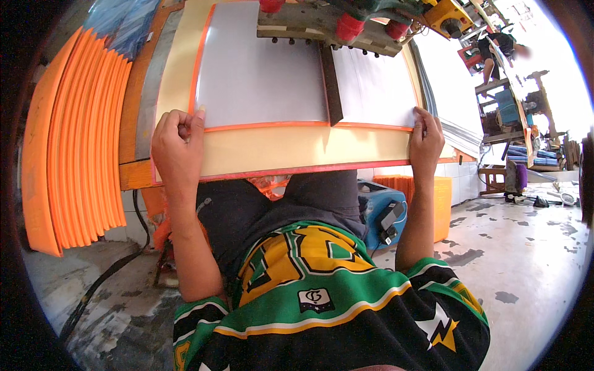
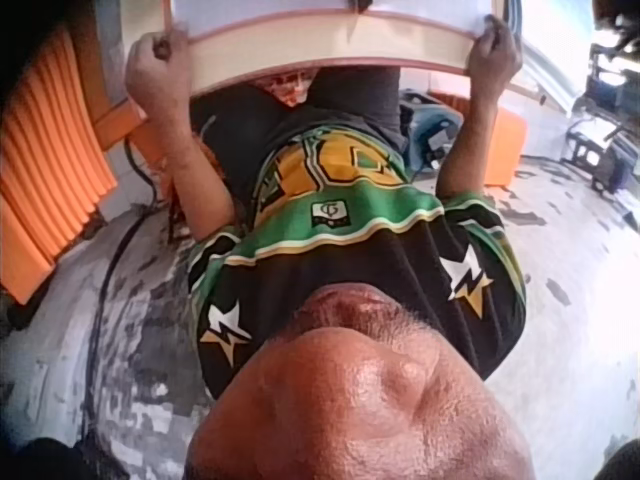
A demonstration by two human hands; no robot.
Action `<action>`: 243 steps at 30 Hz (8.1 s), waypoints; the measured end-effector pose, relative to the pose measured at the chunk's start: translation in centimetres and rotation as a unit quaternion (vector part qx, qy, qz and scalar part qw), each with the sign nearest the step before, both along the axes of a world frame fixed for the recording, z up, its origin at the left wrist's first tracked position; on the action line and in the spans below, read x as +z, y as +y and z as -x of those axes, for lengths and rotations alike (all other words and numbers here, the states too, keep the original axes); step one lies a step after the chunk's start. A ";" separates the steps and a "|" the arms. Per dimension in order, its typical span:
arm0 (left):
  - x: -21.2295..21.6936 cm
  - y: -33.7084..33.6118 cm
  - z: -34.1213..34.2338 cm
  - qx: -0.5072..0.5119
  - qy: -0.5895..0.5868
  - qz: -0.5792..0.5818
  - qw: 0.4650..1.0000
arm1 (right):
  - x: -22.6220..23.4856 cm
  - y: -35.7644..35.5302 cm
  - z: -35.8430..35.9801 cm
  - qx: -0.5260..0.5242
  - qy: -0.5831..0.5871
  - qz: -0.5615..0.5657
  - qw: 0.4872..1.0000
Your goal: The person places orange plastic covers and white paper inserts onto the bed of a press machine. They align the edges by hand, operate the machine to weld the materials together, then remove the finished folders and stack them to the left side.
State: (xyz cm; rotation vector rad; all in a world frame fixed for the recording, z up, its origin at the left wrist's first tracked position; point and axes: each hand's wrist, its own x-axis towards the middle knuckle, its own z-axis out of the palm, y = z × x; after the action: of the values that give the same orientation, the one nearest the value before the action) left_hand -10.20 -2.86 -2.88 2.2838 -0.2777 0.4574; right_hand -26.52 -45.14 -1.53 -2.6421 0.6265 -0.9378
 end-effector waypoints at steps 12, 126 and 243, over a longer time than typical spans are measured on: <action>0.3 0.0 -0.1 -0.003 -0.005 0.000 1.000 | 0.1 0.2 -0.1 -0.005 0.013 0.012 1.000; 1.4 -0.6 0.4 -0.007 -0.003 0.008 1.000 | 0.4 0.7 -0.2 -0.017 -0.067 -0.026 0.997; 1.2 -0.5 0.4 0.000 0.003 0.003 1.000 | -0.1 0.1 0.2 -0.034 -0.024 -0.006 0.999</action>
State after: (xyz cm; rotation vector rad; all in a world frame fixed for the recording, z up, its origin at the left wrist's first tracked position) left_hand -10.61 -3.38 -1.72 2.2797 -0.2731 0.4505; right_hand -26.73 -45.05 -1.65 -2.5939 0.7125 -1.0116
